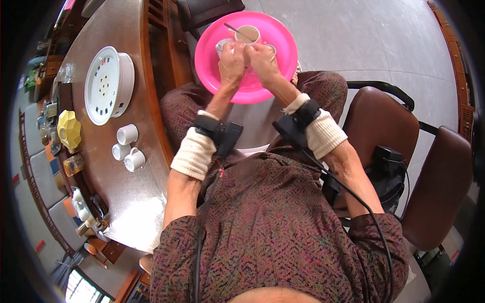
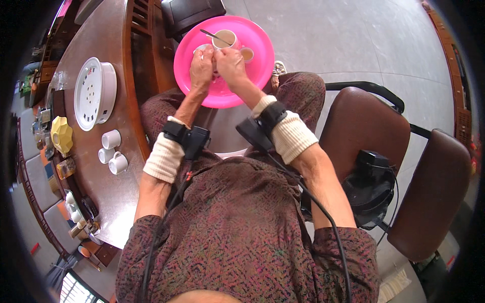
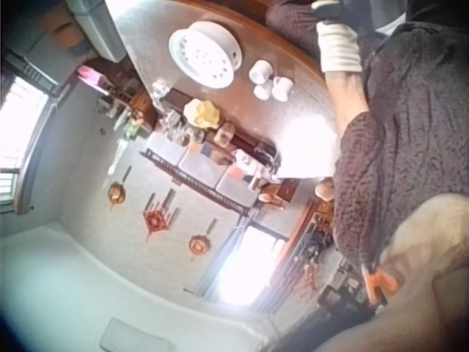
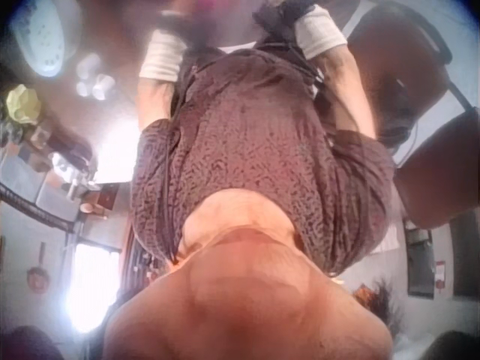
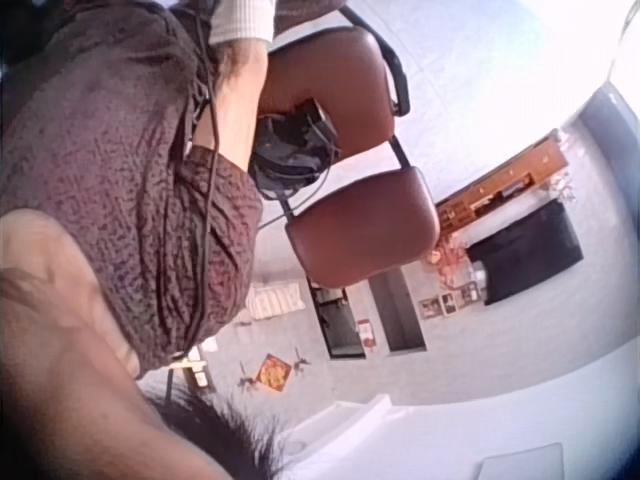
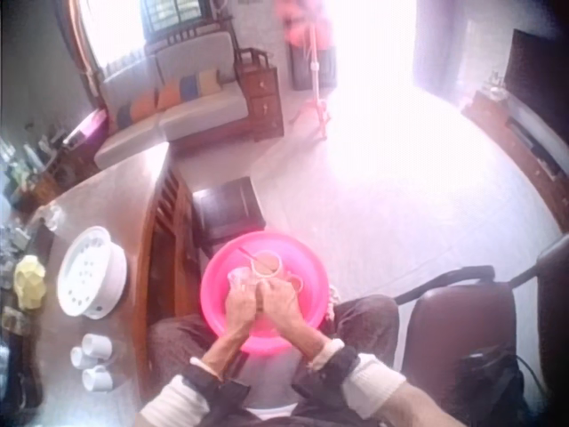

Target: The person is cleaning small white teacups using a cloth over a pink basin.

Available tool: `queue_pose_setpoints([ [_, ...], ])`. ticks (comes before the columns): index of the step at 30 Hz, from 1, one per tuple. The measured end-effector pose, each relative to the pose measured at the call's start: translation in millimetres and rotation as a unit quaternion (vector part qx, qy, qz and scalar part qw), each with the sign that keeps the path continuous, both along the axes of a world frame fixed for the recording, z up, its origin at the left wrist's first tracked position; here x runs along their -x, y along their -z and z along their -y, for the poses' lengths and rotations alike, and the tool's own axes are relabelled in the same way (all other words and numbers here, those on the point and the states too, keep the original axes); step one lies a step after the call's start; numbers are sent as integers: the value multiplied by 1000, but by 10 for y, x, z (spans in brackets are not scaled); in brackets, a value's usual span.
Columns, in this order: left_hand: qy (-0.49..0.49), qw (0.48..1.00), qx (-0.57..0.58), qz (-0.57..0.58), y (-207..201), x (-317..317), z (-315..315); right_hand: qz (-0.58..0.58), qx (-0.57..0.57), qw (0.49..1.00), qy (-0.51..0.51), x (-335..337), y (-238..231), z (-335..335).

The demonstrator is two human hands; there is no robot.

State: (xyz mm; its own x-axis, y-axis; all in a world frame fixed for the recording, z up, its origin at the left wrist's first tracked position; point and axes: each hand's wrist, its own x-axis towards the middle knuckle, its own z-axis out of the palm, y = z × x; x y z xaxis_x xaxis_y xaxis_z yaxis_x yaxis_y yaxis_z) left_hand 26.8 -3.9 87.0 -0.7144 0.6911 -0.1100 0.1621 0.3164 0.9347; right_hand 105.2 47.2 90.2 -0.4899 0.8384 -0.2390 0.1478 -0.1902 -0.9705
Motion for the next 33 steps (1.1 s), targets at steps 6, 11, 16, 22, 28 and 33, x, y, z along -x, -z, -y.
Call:
queue_pose_setpoints([
  [6, -76, 969, -151, 178, 88, 73, 20, 60, -237, 969, -31, 12, -97, 176],
  [11, -55, 926, -14, 373, -260, 134, 15, 56, -351, 931, -83, -75, -181, 82],
  [16, -102, 961, -215, -142, -97, 54, -23, -42, 8, 999, 25, 182, -556, 70],
  [22, -77, 923, -175, 333, -607, 251, 135, 10, -325, 943, -71, 5, -732, 326],
  [28, -80, 935, -294, -183, -726, 51, 113, -102, -90, 991, 13, 230, -1024, 197],
  [33, 15, 947, -309, -88, -1061, 171, 263, -4, -322, 947, -15, 84, -1228, 419],
])
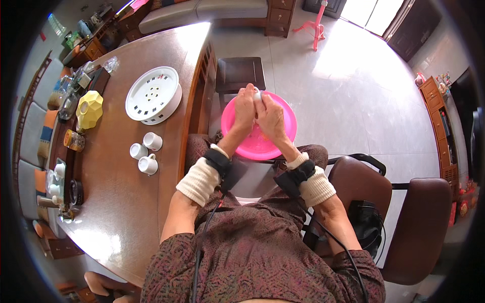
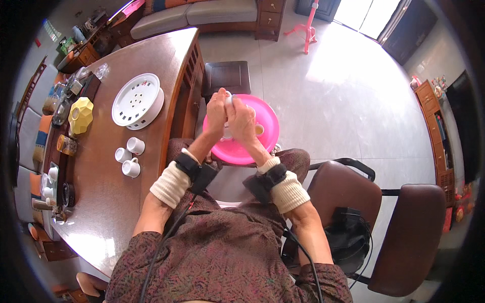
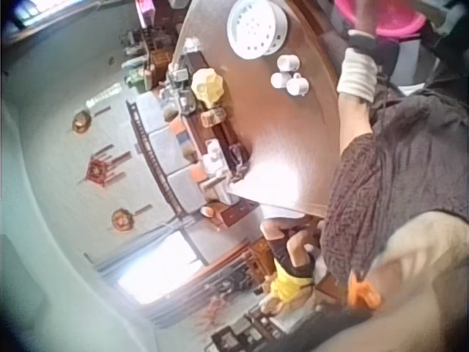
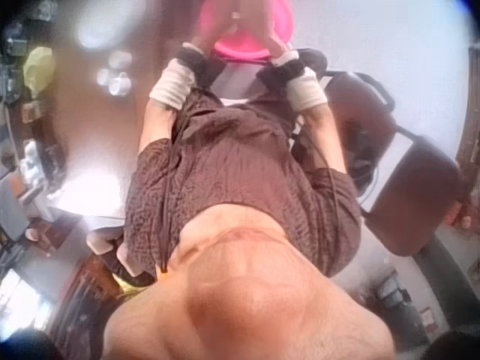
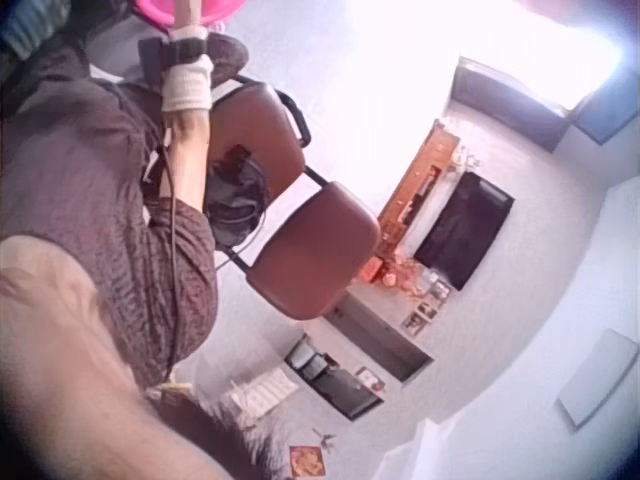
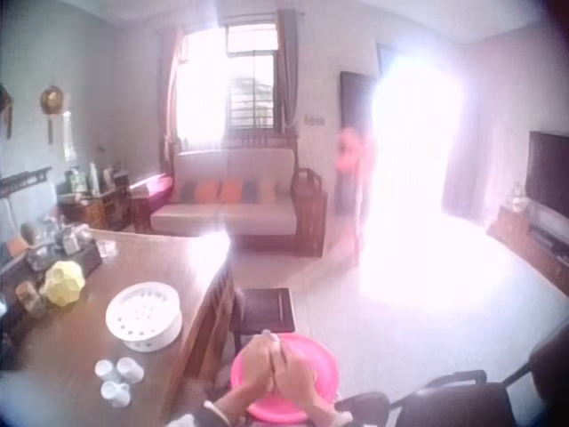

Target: The person is cleaning small white teacups using a cloth over a pink basin.

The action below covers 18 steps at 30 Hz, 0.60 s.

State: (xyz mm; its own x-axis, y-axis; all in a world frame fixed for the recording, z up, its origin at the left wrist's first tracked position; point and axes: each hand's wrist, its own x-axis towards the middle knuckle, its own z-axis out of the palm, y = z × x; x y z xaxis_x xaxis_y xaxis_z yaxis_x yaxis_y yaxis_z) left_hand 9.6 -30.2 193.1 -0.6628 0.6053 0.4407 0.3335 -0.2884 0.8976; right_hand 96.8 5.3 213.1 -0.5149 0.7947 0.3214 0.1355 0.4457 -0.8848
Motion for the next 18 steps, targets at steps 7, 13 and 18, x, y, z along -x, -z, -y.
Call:
queue_pose_setpoints([
  [7, -130, 989, -33, -61, -73, -222, 16, -42, 84, 996, -5, 1, -117, -52],
  [13, 45, 975, -4, 218, -215, -85, 162, -46, -129, 990, -19, -156, -134, 184],
  [18, -1, 979, 54, 196, -154, -222, 83, -66, 20, 997, -35, -130, 45, 25],
])
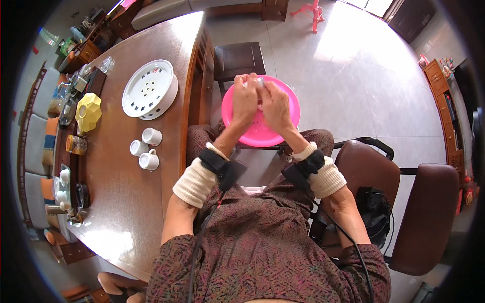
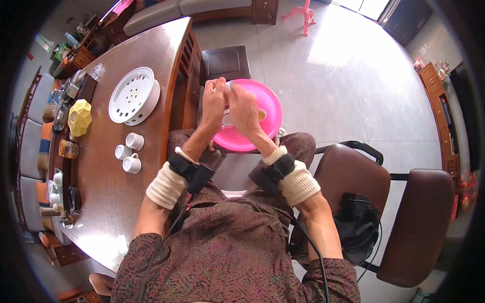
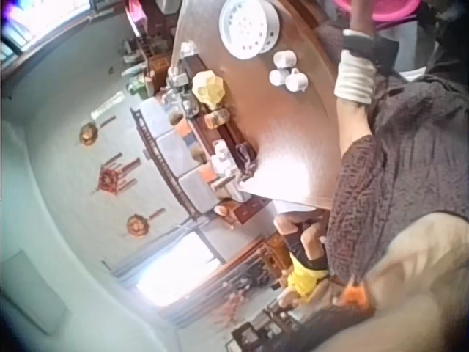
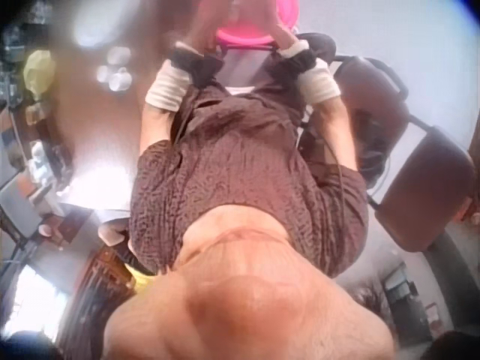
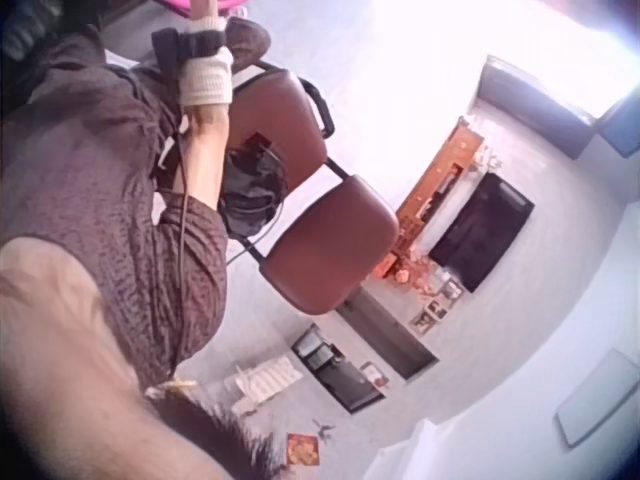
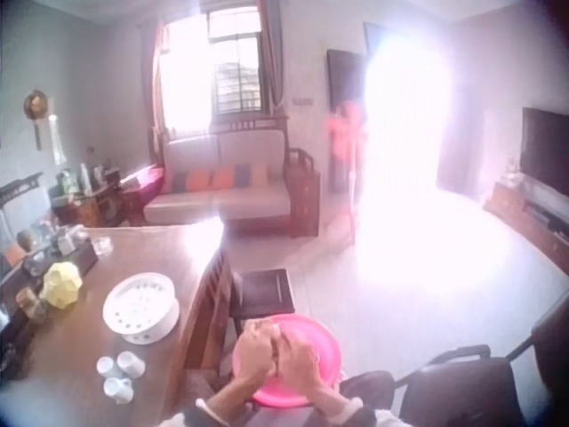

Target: The person is cleaning small white teacups using a cloth over a pink basin.

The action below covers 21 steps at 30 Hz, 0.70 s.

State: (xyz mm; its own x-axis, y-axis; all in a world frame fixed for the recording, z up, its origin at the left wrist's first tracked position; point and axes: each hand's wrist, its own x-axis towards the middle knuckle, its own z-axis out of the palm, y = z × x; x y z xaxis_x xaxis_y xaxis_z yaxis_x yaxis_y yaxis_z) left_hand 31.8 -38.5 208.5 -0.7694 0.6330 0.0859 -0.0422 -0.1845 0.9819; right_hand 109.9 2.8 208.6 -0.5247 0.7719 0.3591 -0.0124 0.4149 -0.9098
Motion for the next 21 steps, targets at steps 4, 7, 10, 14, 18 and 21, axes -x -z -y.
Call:
queue_pose_setpoints([
  [4, -26, 988, -37, -149, 131, -95, 14, 28, 41, 998, 40, 88, 32, -80],
  [7, 7, 999, -32, 0, 326, 145, -83, 70, -100, 993, 5, 8, 21, -25],
  [10, 44, 970, 45, 237, 392, 297, -145, 48, -209, 974, -69, 48, 249, -161],
  [14, 19, 992, 123, 1, 554, 181, -211, 78, 71, 993, -57, 242, 414, -377],
  [18, -62, 987, 74, -128, 947, 279, -308, 106, 55, 993, -25, 380, 682, -478],
  [21, 79, 945, 151, 278, 999, 551, -300, 21, -159, 978, -132, 342, 952, -559],
])
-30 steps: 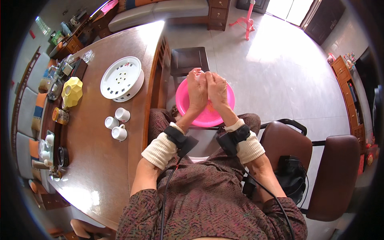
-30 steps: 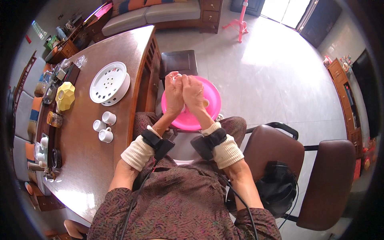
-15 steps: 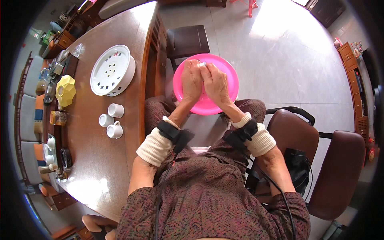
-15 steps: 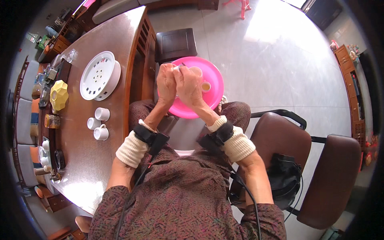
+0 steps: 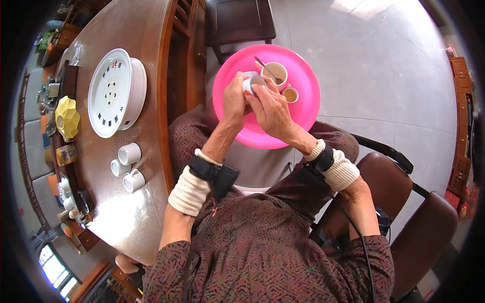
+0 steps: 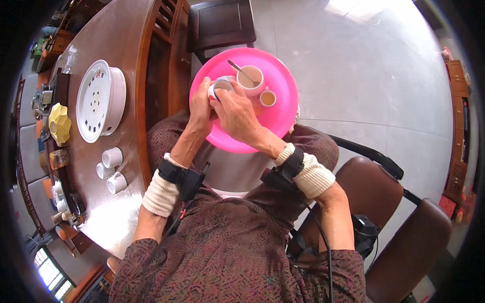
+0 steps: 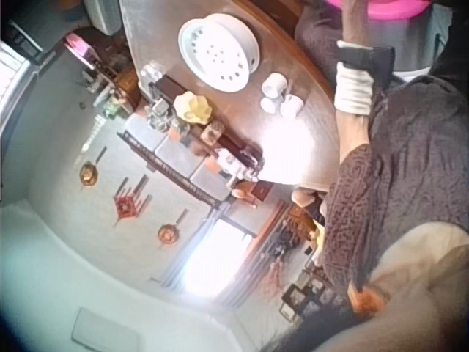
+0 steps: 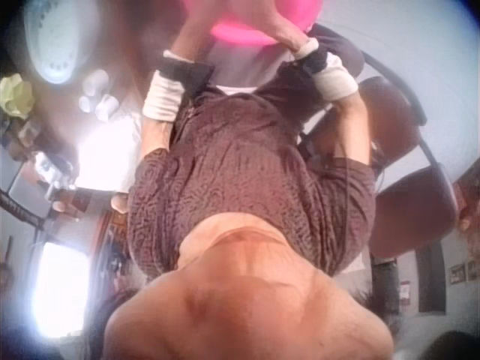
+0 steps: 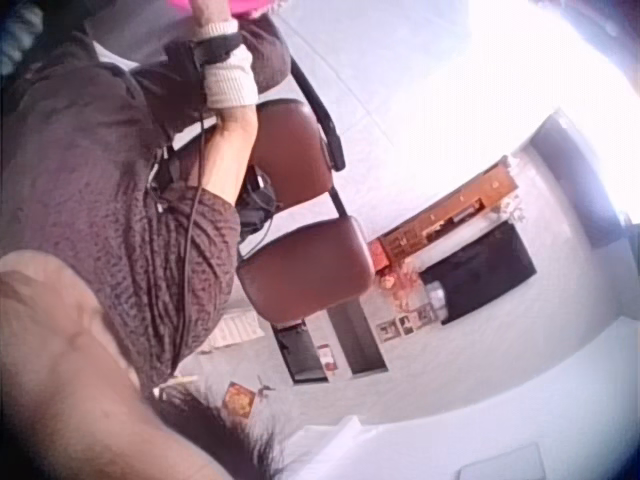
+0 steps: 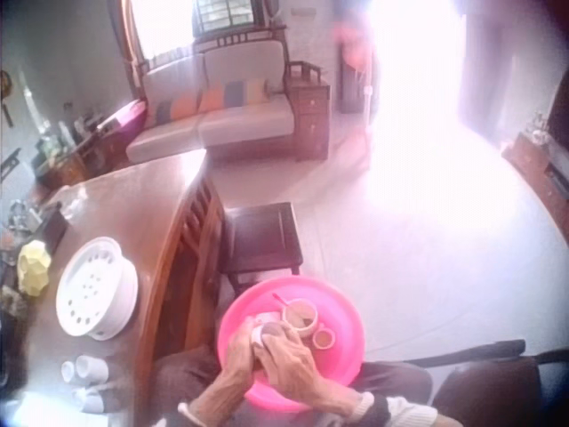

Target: The person is cleaning small white teacups using a cloth over a pink basin.

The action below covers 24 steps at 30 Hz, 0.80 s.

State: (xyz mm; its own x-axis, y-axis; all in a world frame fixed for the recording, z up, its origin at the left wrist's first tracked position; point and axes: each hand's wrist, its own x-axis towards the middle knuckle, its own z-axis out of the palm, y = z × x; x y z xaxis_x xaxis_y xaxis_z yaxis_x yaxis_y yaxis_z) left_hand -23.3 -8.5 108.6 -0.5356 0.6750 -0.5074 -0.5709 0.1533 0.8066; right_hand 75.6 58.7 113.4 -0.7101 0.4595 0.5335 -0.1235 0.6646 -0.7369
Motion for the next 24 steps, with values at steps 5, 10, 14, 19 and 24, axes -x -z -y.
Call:
queue_pose_setpoints([
  [5, -3, 987, 5, -163, 239, -143, -205, 46, 93, 993, 56, -4, 278, -220],
  [10, -64, 947, -31, -313, 347, -186, -293, 66, 281, 955, 66, 21, 254, -237],
  [14, 13, 999, -7, -29, 96, 18, -331, 44, 49, 998, 1, -137, 271, -305],
  [19, -61, 988, -56, -131, 193, -209, -331, 13, 9, 1000, -7, -112, 282, -298],
  [24, -2, 988, -87, 126, 87, -42, -105, -23, 241, 968, -61, -278, 38, -350],
])
